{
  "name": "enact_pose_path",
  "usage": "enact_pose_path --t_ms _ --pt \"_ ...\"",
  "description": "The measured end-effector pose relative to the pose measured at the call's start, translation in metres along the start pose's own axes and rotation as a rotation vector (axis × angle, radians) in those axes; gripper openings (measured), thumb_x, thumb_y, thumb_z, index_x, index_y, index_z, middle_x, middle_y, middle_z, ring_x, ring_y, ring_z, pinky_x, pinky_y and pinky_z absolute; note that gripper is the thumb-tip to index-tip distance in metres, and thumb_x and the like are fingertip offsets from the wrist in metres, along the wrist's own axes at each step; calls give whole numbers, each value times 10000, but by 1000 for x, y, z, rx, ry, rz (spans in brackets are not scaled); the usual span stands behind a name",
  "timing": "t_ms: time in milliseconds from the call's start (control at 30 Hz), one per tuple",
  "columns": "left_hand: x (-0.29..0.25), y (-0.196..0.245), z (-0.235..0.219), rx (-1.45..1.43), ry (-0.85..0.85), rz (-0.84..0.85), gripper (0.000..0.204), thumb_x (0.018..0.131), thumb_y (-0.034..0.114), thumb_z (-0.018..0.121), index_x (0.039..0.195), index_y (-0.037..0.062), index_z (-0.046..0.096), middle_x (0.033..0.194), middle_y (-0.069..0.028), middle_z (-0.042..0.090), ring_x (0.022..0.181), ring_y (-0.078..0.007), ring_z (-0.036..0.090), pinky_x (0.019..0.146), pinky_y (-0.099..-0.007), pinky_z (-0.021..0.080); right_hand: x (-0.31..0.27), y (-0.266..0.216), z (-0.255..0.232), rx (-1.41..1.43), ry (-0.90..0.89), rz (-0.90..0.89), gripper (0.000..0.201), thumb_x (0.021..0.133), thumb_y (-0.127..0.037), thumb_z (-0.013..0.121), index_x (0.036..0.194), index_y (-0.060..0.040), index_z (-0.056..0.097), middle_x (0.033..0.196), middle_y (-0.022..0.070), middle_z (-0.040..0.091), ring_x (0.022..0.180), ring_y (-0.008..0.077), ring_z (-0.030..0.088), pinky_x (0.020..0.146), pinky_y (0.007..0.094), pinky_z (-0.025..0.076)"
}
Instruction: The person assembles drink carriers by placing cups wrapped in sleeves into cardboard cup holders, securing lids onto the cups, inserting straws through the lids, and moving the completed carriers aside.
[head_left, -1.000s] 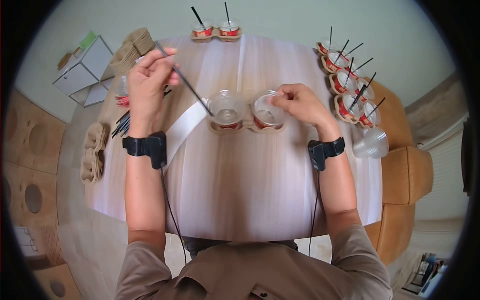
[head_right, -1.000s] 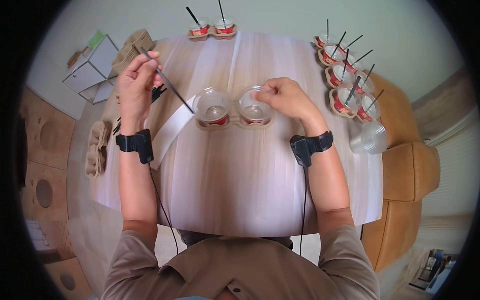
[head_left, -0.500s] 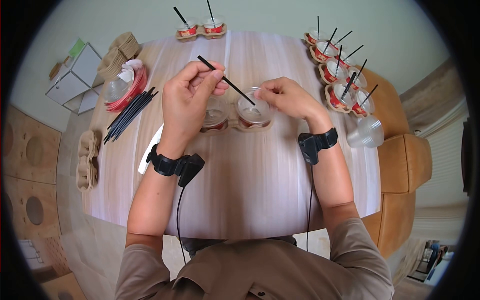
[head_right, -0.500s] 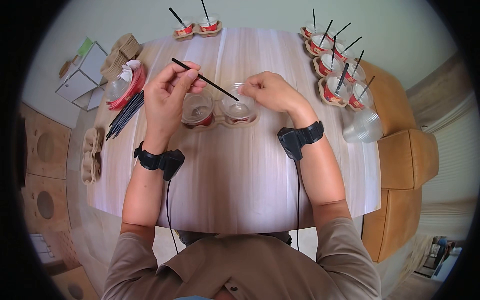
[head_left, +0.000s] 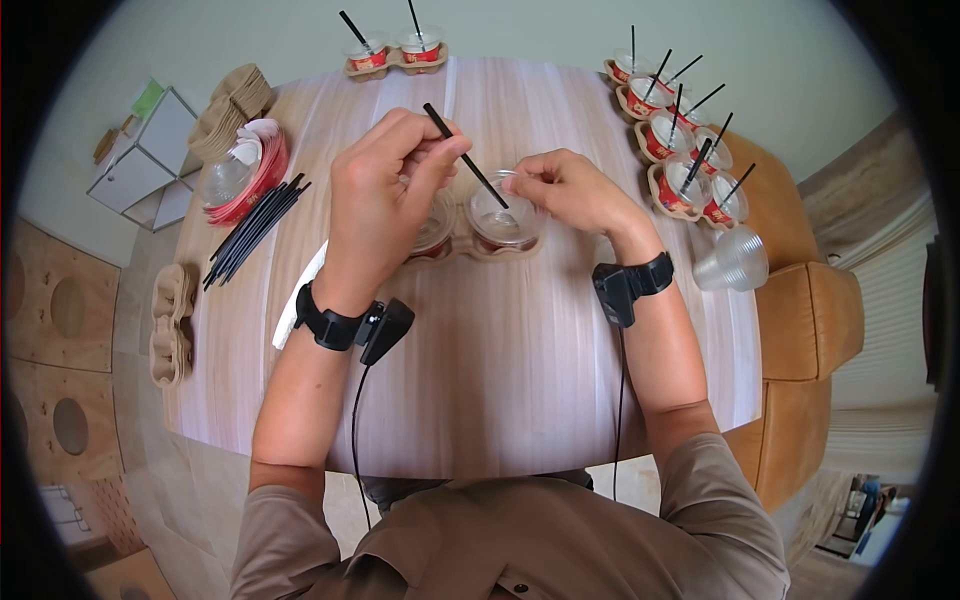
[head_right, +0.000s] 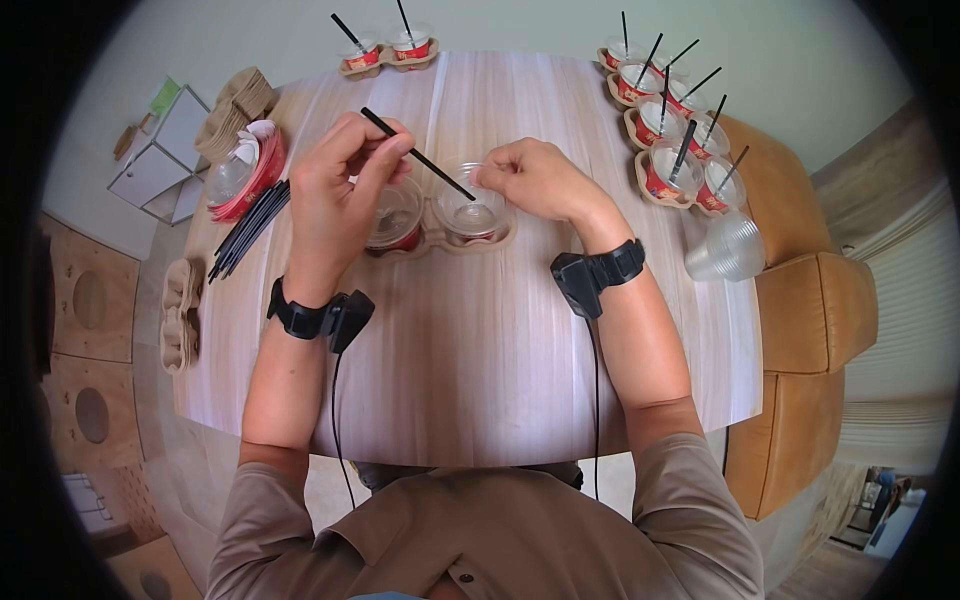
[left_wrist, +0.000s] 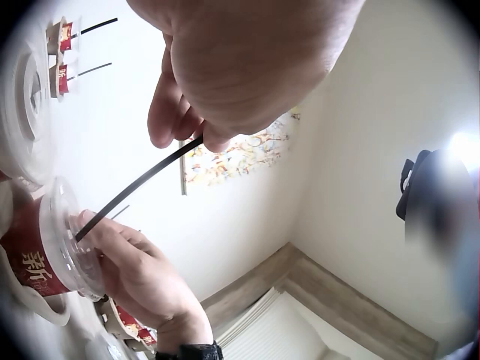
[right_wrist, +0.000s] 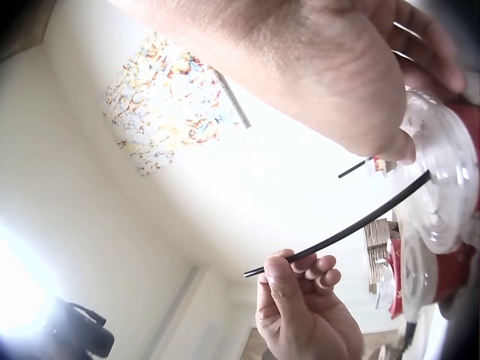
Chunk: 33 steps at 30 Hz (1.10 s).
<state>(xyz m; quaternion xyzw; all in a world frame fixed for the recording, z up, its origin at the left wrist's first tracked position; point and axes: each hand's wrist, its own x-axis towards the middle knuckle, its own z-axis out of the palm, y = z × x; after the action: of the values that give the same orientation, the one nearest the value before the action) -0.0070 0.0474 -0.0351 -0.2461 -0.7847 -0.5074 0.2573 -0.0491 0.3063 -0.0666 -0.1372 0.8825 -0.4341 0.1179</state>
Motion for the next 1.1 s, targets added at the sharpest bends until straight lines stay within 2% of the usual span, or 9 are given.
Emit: enact_pose_path --t_ms 33,167,267,333,367,433,567,767,1100 --pt "1 0 3 6 28 57 142 1023 65 828 989 -30 728 866 -78 698 711 -151 706 652 -294 547 0 0 0 0 1 1 421 1077 -378 763 902 4 778 699 37 630 673 150 564 651 364 477" --pt "1 2 10 65 13 108 166 997 65 856 969 -24 719 864 -77 700 706 -159 697 652 -289 550 0 1 0 4 2 -2 406 1074 -375 767 921 0 793 709 38 641 679 149 573 655 364 485" --pt "-3 -2 12 113 -30 131 139 1051 68 815 1011 -45 744 905 -46 725 768 -101 722 703 -255 572 0 0 1 10 3 2 398 1070 -371 771 924 -1 797 713 39 644 684 146 575 658 364 486" --pt "-4 -5 15 -23 -29 -30 133 1060 72 811 1024 -44 757 889 -31 753 793 -90 748 723 -245 595 0 1 0 16 6 11 394 1068 -369 772 926 -3 799 714 40 645 686 145 575 659 363 487" --pt "-4 -4 15 -23 -29 -30 133 1060 72 811 1024 -44 757 889 -31 753 793 -90 748 723 -245 595 1 2 1 16 6 9 389 1067 -368 773 932 -4 803 718 42 651 689 146 580 662 362 490" --pt "-3 0 14 -166 -83 -293 134 1071 79 806 1035 -45 768 878 -28 783 820 -83 774 746 -234 614 2 2 1 16 4 6 384 1066 -366 774 938 -5 807 723 44 658 692 146 585 664 361 492" --pt "-7 -10 19 -215 -135 -311 145 1076 89 805 1038 -47 773 877 -37 799 825 -78 781 750 -226 619 3 6 1 13 2 -2 375 1068 -357 766 945 -6 811 731 49 667 696 149 595 667 362 497" --pt "-15 -13 28 -117 -190 -260 165 1066 99 816 1022 -53 773 878 -51 801 824 -67 770 728 -219 591 0 -1 1 14 10 -6 373 1071 -348 757 935 -2 799 730 52 668 697 150 596 666 362 497" --pt "-13 -9 27 -116 -236 -333 178 1059 116 822 1042 -58 787 877 -48 804 803 -56 739 726 -224 582 2 3 3 12 21 -14 359 1063 -326 751 922 2 785 733 47 667 691 149 590 663 354 493"
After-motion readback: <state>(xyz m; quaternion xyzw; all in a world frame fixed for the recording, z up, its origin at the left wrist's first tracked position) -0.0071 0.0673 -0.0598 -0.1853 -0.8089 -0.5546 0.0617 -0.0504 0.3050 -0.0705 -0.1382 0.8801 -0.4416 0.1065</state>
